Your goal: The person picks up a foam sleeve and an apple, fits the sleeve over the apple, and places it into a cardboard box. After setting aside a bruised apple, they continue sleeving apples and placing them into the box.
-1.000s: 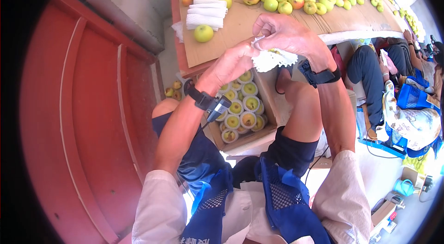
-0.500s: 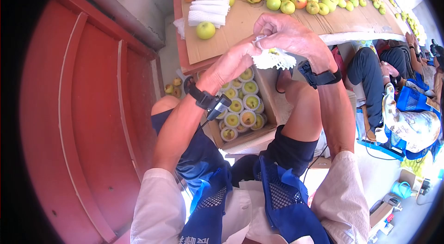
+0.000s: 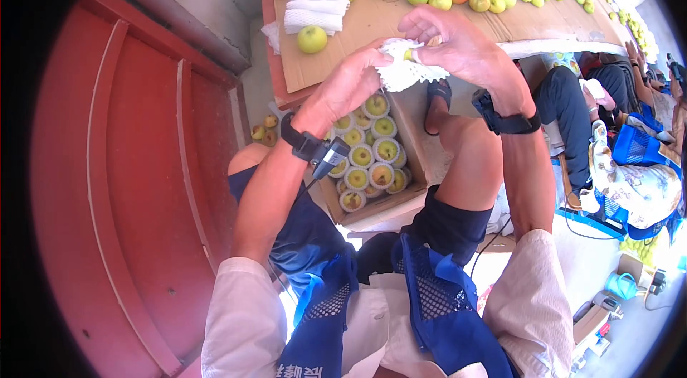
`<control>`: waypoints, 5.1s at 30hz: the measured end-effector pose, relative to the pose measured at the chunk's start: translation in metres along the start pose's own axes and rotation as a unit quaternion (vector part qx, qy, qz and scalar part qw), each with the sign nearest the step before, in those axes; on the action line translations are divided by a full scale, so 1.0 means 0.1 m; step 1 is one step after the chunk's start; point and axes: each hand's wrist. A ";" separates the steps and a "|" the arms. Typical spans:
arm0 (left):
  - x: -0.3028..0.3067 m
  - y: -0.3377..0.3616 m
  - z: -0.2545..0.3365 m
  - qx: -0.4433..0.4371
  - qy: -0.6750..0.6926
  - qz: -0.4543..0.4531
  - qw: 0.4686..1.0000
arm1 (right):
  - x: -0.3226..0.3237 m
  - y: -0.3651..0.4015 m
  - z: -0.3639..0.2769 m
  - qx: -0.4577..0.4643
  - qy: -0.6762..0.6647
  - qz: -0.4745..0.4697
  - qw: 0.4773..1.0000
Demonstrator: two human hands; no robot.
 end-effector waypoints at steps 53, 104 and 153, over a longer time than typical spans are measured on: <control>-0.14 0.04 0.33 -0.199 0.100 0.076 0.972 | -0.30 0.05 0.15 -0.174 -0.549 -0.078 0.814; 0.00 -0.04 0.40 -0.234 0.229 0.087 0.941 | -0.84 -0.22 -0.04 -0.165 -0.094 0.302 0.934; 0.33 -0.04 0.38 -0.118 -0.062 0.198 0.971 | -0.31 -0.78 0.84 -0.156 0.322 0.201 0.912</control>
Point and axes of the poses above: each hand's wrist, its own y-axis away from the middle knuckle, its own x-axis out of the back of the hand, z = x × y, and after that the axes turned 15 degrees about -x, right-handed
